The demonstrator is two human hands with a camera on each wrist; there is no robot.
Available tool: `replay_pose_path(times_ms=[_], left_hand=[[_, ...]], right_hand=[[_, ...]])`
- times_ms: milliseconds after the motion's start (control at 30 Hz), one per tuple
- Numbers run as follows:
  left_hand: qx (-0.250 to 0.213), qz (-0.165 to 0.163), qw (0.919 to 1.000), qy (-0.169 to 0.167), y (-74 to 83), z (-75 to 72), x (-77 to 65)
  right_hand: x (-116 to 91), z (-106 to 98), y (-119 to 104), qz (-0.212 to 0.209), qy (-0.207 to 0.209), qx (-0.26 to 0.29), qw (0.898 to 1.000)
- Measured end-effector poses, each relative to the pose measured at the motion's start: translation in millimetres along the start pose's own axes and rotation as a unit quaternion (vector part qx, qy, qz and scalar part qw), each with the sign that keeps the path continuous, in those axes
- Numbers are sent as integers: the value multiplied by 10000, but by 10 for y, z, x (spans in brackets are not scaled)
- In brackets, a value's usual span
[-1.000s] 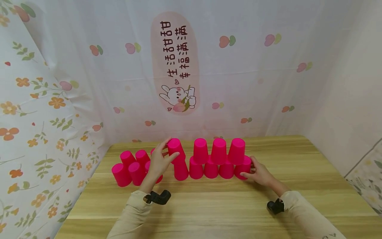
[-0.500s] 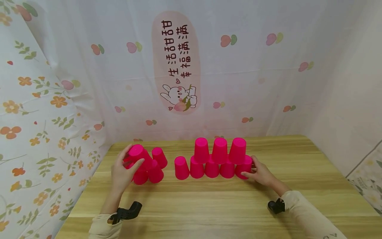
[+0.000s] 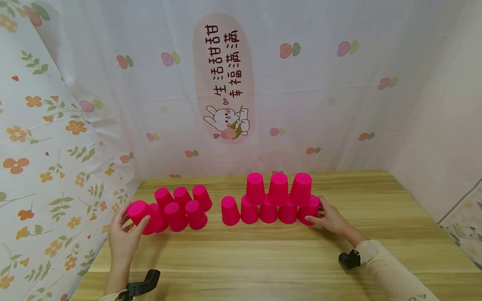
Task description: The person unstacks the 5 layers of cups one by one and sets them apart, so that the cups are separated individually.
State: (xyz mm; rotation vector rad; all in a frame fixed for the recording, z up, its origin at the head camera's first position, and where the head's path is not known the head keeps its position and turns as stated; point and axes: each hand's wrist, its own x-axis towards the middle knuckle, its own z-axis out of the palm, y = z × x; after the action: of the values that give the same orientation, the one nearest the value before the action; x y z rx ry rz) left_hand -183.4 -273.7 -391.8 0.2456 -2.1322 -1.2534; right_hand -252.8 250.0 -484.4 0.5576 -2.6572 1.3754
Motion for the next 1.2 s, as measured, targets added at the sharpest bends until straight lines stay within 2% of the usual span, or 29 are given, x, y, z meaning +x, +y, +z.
replay_pose_path(times_ms=[133, 300, 467, 567, 767, 1200], left_hand=[[-29, -135, 9999, 102, -156, 7, -39], [40, -581, 9982, 153, -320, 38, -110], [83, -989, 9951, -28, -451, 66, -166], [44, -1110, 9936, -189, -527, 78, -188], [36, -1056, 9939, -317, -611, 99, -213], [16, -1015, 9942, -367, -649, 89, -201]], right_hand=[[0, 2, -1, -15, 11, 34, 10000], [-4, 0, -4, 8, 24, 4, 10000], [-4, 0, -10, 9, 36, -70, 10000], [-2, -1, -13, 12, 10, -79, 10000], [-6, -5, -15, -11, 32, -60, 10000], [2, 12, -3, -59, 43, -50, 10000]])
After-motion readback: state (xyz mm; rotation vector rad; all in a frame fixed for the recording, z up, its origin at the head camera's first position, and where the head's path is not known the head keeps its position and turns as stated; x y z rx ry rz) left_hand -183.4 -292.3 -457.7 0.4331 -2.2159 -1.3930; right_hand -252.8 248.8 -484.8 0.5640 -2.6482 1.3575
